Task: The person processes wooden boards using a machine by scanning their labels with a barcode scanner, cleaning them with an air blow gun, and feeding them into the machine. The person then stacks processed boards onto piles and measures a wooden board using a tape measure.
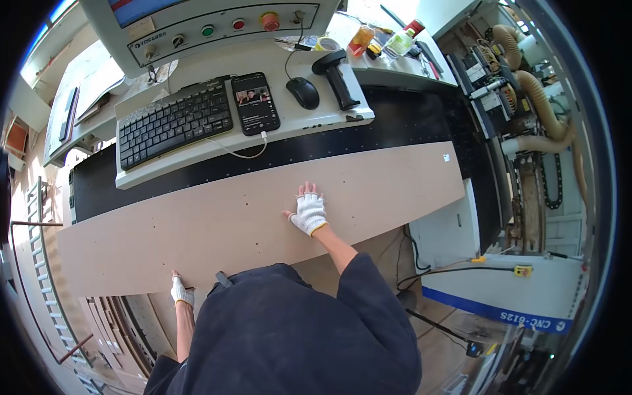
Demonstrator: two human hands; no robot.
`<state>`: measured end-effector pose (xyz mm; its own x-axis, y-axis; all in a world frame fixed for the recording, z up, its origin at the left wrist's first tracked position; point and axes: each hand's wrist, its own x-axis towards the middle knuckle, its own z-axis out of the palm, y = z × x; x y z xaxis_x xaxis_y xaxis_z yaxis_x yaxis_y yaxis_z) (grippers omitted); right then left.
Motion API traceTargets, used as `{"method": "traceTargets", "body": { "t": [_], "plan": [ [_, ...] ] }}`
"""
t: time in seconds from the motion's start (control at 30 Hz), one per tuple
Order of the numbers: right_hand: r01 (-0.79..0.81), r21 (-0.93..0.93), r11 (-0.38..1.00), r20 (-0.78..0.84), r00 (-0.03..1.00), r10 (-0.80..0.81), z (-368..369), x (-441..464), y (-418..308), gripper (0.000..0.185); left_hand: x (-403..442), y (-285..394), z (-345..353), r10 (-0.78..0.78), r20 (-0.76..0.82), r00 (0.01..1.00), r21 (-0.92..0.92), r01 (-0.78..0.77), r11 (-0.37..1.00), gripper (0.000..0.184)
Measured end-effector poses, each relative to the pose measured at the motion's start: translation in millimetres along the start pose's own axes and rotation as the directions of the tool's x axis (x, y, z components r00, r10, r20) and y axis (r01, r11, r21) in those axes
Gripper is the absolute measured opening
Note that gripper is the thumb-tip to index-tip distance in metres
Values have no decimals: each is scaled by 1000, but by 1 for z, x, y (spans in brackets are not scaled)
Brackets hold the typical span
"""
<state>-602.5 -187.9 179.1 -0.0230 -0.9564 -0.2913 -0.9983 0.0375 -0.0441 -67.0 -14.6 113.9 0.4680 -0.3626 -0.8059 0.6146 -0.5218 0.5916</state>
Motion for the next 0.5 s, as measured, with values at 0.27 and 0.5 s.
{"method": "traceTargets", "body": {
  "t": [0.27,0.5],
  "plan": [
    [-180,7,984,55,982,179,-5,-40,64,116,-31,-33,42,-34,42,999,-3,35,999,75],
    [-380,111,918,-29,922,385,25,-43,176,112,-61,-68,75,-83,83,993,239,61,969,85]
  ]
}}
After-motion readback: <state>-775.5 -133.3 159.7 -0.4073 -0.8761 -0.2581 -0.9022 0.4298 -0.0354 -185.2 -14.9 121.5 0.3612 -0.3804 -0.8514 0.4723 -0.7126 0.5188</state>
